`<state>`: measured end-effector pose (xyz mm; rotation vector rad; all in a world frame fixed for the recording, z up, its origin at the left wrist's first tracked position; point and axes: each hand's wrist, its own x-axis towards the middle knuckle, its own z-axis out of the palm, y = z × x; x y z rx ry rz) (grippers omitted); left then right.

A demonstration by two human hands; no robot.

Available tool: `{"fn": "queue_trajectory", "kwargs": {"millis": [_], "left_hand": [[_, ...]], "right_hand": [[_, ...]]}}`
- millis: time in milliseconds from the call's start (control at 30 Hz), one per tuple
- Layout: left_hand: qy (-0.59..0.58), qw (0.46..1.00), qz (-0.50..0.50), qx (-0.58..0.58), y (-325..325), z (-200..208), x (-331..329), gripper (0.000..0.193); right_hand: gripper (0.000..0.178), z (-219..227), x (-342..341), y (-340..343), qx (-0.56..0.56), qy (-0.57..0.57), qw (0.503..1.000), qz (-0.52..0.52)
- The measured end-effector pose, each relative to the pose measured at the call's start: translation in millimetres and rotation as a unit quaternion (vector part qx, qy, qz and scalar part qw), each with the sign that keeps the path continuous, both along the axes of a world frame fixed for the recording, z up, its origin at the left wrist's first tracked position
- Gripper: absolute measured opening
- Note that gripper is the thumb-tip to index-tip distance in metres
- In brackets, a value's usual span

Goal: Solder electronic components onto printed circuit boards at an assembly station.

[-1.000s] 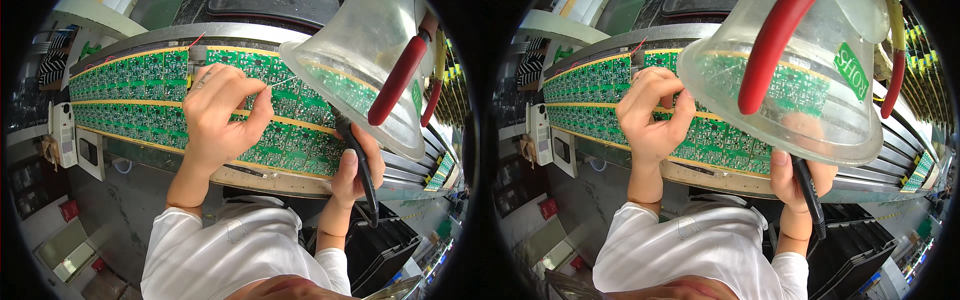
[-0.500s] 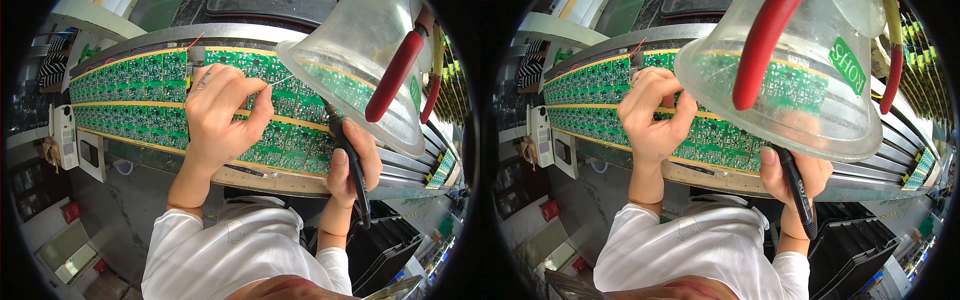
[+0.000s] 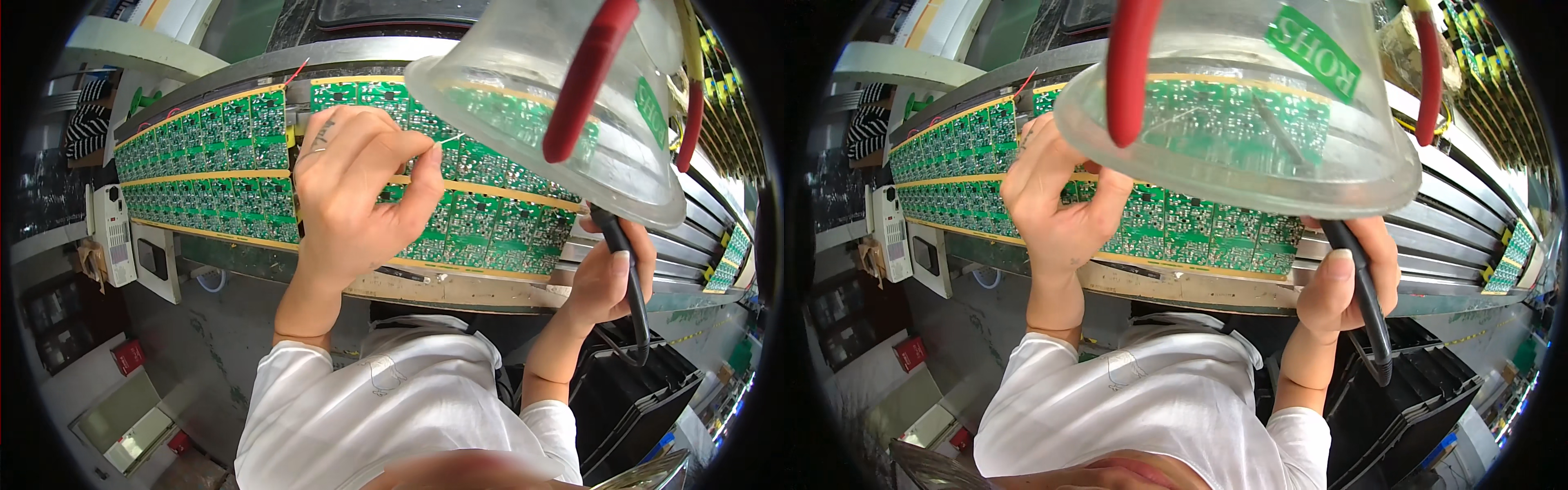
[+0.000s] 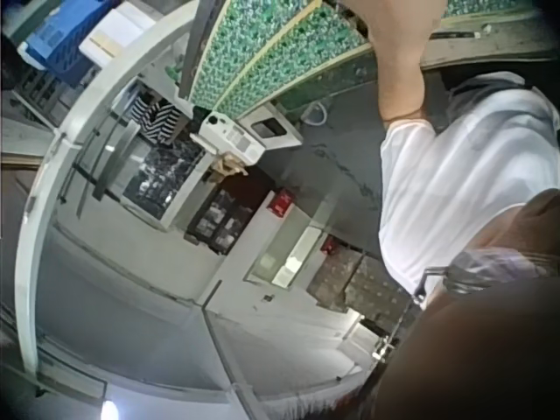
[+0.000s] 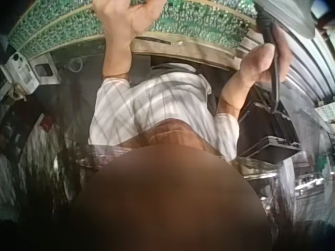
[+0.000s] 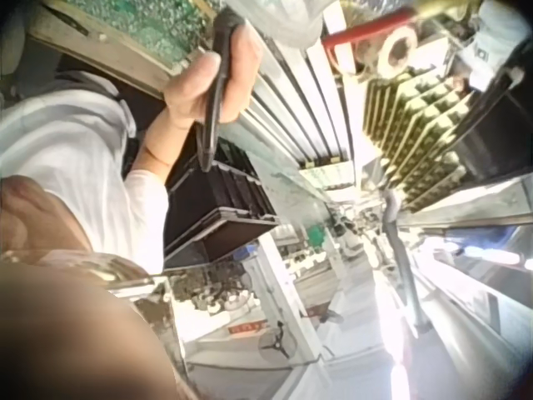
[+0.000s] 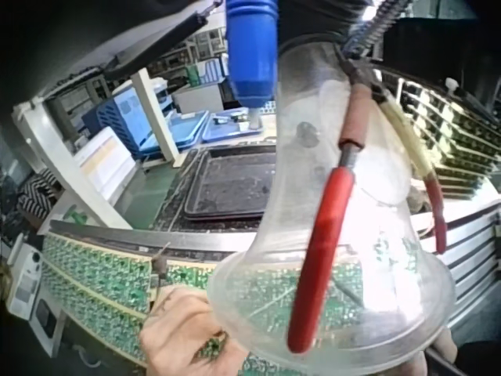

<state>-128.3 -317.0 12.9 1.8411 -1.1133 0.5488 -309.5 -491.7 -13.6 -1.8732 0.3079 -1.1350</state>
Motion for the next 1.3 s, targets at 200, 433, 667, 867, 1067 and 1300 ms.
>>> {"fn": "queue_trajectory", "kwargs": {"millis": [200,433,667,867,1067,1300], "left_hand": [[-0.018,1.0,0.013,-0.011,-24.7,-1.4,-9.8,0.022],[-0.017,1.0,0.016,-0.015,-25.2,-6.1,-11.1,0.025],[-0.012,0.999,0.042,0.032,-27.1,-2.0,-12.9,0.024],[-0.01,0.999,0.036,0.032,-26.6,-2.9,-12.0,0.024],[-0.005,0.999,0.038,0.025,-28.0,-3.1,-11.9,0.023],[-0.005,0.999,0.031,0.017,-27.1,-4.4,-10.6,0.024]], "right_hand": [[0.035,9.8,4.9,3.7,0.013,0.055,0.998,-0.001],[0.031,11.2,8.0,2.5,-0.009,0.093,0.996,0.014],[0.023,3.9,11.6,1.4,-0.007,0.027,0.999,0.022],[0.024,7.5,12.1,0.8,-0.035,0.036,0.998,0.04],[0.033,17.0,10.5,2.0,-0.09,0.103,0.99,0.03],[0.035,3.7,4.6,-4.7,-0.054,0.003,0.998,0.015]]}}
